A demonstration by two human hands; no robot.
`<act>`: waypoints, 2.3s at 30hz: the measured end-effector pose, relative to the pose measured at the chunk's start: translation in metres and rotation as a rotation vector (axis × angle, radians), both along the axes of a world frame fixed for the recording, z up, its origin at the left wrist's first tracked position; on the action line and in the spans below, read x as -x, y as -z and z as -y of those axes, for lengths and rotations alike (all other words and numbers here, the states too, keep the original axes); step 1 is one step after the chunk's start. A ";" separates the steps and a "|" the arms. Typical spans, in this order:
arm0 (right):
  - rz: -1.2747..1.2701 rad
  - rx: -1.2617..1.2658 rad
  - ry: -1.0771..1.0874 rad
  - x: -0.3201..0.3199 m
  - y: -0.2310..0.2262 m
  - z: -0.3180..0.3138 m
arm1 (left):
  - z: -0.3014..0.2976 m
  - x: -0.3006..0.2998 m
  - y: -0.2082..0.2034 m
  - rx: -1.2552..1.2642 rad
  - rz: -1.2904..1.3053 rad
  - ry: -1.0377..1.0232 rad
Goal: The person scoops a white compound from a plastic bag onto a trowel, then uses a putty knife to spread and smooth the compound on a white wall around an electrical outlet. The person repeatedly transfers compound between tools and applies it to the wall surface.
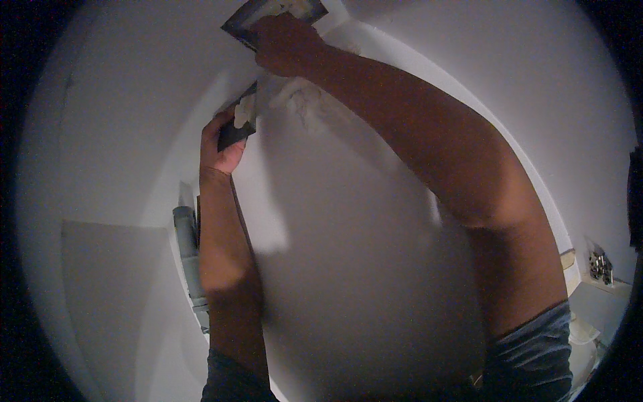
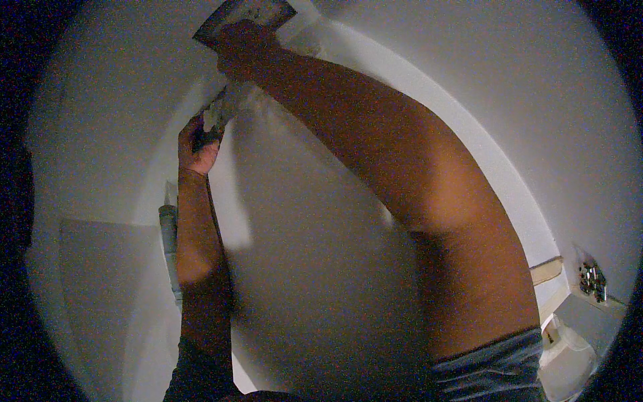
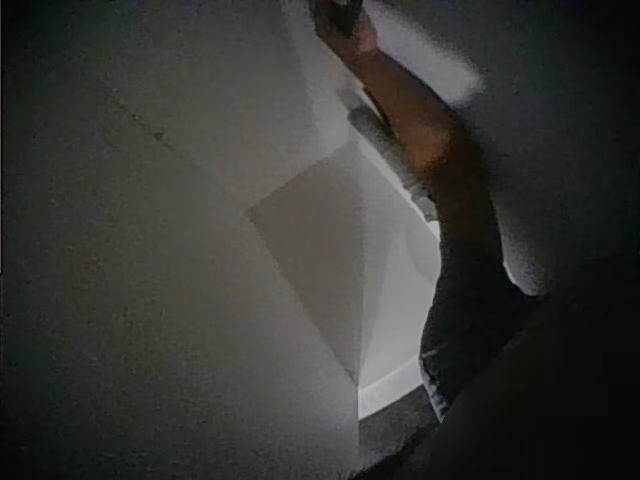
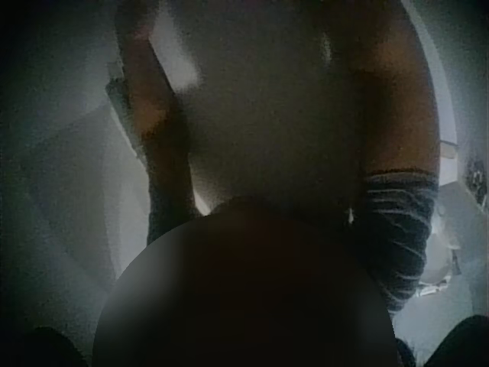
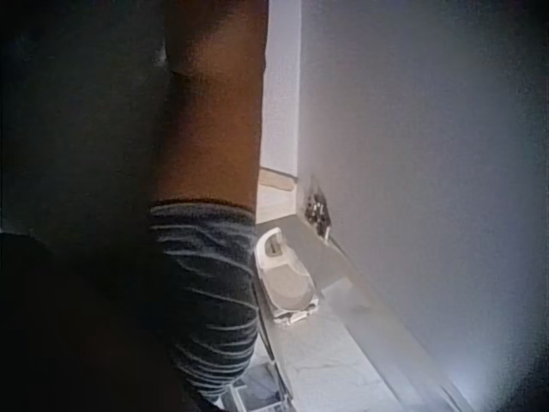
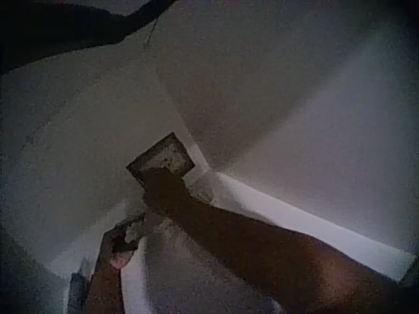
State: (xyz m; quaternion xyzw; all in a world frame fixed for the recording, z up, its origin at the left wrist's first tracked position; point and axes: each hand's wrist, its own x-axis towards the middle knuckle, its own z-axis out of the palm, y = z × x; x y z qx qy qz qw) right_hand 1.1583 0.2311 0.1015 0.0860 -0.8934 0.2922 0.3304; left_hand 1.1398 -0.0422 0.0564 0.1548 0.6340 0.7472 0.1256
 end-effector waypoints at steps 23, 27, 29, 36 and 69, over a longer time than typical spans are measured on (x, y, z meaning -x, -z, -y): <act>-0.020 -0.091 0.024 0.014 0.008 0.011 | -0.005 0.002 -0.006 -0.254 0.220 0.003; 0.005 -0.143 0.031 0.034 0.006 0.004 | -0.012 -0.001 -0.001 -0.286 0.127 0.199; -0.077 -0.154 0.029 0.034 0.010 -0.002 | -0.016 -0.001 -0.002 -0.384 0.227 0.214; -0.029 0.061 -0.023 0.011 0.010 0.003 | 0.010 0.016 0.014 0.079 -0.129 0.021; -0.508 -0.044 0.002 -0.006 -0.123 -0.076 | 0.002 0.008 -0.012 -0.335 0.317 0.045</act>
